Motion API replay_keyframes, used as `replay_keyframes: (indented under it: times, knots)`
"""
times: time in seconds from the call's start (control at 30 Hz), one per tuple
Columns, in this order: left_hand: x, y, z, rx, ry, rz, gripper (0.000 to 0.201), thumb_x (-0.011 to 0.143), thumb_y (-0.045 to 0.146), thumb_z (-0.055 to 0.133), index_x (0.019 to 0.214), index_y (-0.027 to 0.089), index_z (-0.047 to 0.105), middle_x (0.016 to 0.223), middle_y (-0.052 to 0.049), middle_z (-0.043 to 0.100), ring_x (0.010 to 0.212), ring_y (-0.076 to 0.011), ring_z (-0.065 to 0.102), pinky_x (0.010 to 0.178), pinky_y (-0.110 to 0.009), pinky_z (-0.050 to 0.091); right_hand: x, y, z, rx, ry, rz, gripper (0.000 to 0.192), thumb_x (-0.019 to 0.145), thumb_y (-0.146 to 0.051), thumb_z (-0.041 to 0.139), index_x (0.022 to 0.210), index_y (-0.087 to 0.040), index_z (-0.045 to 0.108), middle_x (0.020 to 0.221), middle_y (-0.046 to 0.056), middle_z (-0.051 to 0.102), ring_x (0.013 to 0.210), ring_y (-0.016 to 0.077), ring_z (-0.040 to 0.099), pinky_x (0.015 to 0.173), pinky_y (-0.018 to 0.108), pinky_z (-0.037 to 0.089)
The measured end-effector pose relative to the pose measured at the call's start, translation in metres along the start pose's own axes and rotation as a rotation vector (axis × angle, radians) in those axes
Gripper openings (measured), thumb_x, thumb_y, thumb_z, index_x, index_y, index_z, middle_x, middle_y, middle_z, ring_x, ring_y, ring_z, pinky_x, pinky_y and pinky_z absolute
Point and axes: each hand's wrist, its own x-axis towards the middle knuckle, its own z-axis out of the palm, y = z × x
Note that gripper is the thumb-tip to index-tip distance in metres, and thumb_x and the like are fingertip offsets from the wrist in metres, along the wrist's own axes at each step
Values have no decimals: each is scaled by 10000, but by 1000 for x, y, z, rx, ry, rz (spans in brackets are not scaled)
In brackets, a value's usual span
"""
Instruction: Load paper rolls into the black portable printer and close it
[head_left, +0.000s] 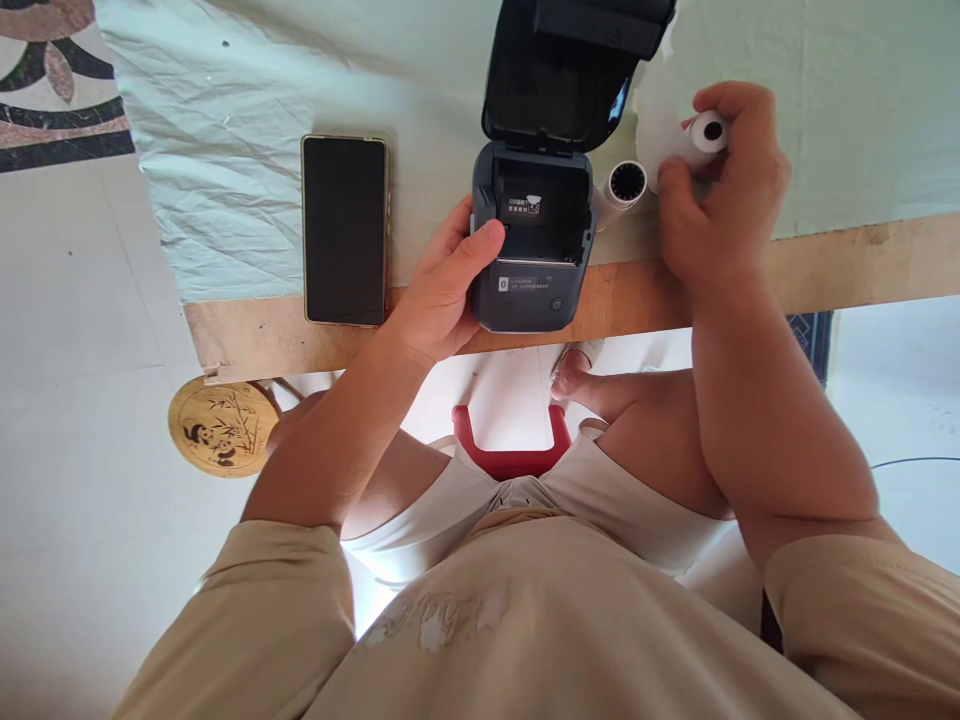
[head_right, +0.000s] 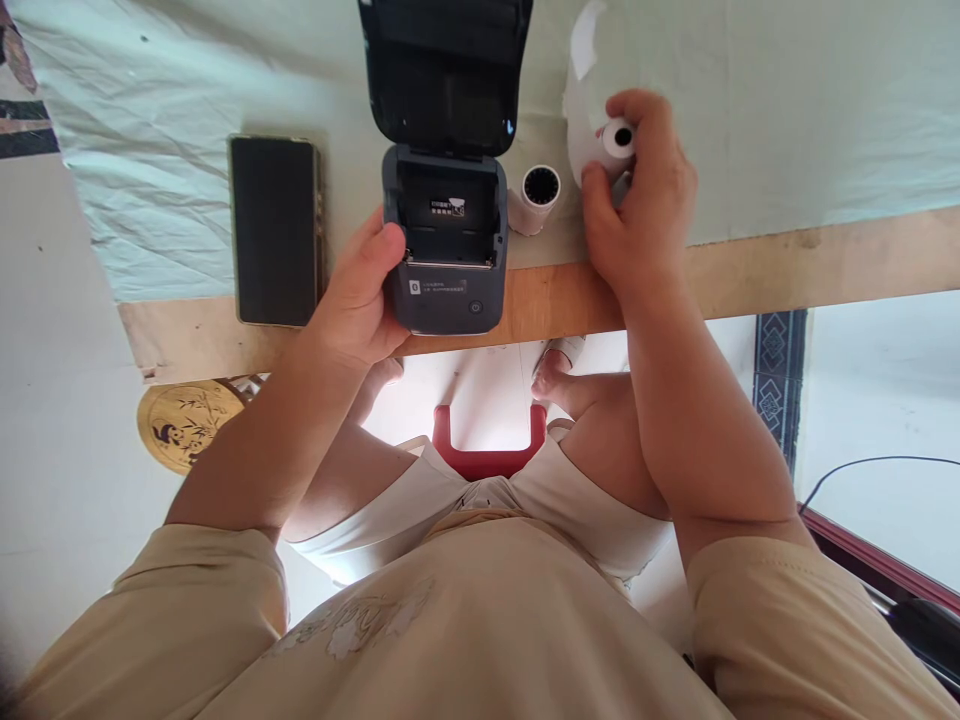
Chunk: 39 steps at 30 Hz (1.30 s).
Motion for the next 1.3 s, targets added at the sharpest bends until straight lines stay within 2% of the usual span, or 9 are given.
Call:
replay_keyframes:
  times: [0.13,0.23,0.4,0.6,0.9,0.97,1.1,1.2,1.3]
  knots:
    - [-1,2,3,27,15,-11,219,818,347,466,999,233,513,849,37,602,896,-136,630,787,-276,517,1,0,1,-11,37,27,270,725,-116,495,972,-226,502,751,-5,482,587,117,397,584,271,333]
    - [-1,1,1,51,-1,1,221,814,366,467,991,243,514,872,35,607,888,-133,633,775,-273,519,1,-1,2,-20,49,44,228,710,-96,486,898,-225,492,663,-19,390,532,107,311,552,269,274]
    - [2,-2,-4,73,-47,28,259,800,378,491,1034,268,500,915,33,616,878,-121,631,732,-249,524,1,-4,1,-7,18,29,265,735,-116,480,964,-248,496,678,-10,410,570,120,338,590,273,290]
    - [2,-1,-3,173,-2,7,293,795,431,465,1045,280,483,969,22,614,944,-147,619,771,-289,530,3,2,1,-11,16,58,146,741,-198,532,875,-246,505,654,-10,403,572,124,321,579,276,264]
    - [1,-3,0,141,2,27,266,821,341,447,1075,261,455,984,1,606,890,-143,639,713,-290,543,5,1,4,-21,5,88,142,748,-211,526,876,-247,476,611,-28,361,538,113,283,568,275,268]
    - [0,-2,3,134,27,0,266,828,345,446,1080,261,448,988,10,599,900,-140,635,717,-283,543,5,1,5,-36,9,71,180,724,-158,516,878,-241,476,652,-16,398,563,120,323,588,283,302]
    - [1,0,7,203,91,-11,282,824,396,451,1074,265,446,1006,14,581,925,-136,621,737,-285,535,4,3,6,-79,27,51,342,601,-12,470,874,-218,492,884,59,466,728,162,425,662,316,364]
    - [1,3,6,373,144,34,280,810,428,465,1011,234,493,970,-3,582,913,-135,611,754,-287,515,3,5,6,-65,14,63,399,623,1,442,948,-228,481,929,73,469,776,184,446,676,341,391]
    - [-1,9,2,652,219,95,313,788,466,477,989,233,538,900,-11,605,836,-135,603,731,-288,488,1,7,4,8,6,46,468,690,-38,467,1096,-261,408,1061,73,473,903,206,465,729,362,415]
